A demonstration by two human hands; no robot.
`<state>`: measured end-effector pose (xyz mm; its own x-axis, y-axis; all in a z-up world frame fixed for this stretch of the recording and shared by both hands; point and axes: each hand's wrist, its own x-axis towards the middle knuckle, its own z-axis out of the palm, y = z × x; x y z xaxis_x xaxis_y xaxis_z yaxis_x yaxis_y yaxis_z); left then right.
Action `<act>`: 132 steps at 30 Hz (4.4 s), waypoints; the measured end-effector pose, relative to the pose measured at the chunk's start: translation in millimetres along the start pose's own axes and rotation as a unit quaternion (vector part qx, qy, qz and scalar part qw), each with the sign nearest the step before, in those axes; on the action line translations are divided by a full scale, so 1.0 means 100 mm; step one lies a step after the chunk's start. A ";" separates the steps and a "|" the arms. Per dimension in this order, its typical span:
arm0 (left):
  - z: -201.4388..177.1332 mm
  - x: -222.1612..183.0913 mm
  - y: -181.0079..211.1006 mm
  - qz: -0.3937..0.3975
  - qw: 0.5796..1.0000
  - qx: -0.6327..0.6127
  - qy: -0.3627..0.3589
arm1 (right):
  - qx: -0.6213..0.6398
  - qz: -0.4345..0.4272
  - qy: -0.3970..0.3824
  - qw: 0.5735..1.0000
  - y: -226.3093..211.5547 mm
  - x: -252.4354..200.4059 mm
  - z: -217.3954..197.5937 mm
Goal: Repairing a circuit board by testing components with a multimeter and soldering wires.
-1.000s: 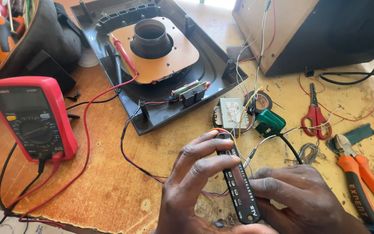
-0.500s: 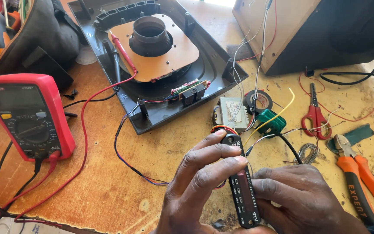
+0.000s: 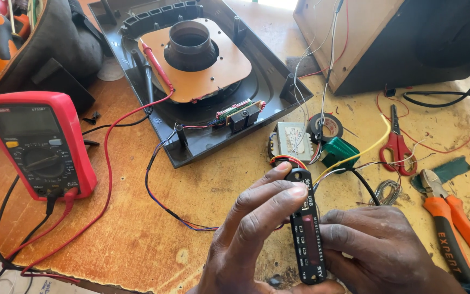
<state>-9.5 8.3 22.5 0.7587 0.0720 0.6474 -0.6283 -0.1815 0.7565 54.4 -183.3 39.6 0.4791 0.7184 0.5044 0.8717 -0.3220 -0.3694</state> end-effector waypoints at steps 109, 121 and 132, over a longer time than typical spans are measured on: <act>-0.43 0.84 -0.28 -0.137 0.955 -0.117 -0.234 | 0.164 0.280 0.150 0.934 0.35 0.23 -0.23; -0.43 0.79 -0.33 -0.112 0.954 -0.129 -0.244 | 0.190 0.268 0.176 0.928 0.35 0.16 -0.13; -0.42 0.74 -0.34 -0.155 0.949 -0.142 -0.234 | 0.213 0.236 0.178 0.931 0.50 -0.02 -0.07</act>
<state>60.8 60.9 48.6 0.8660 -0.3770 0.3286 -0.3340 0.0532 0.9411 97.7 -204.9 26.2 0.8684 0.2853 0.4056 0.4714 -0.2212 -0.8537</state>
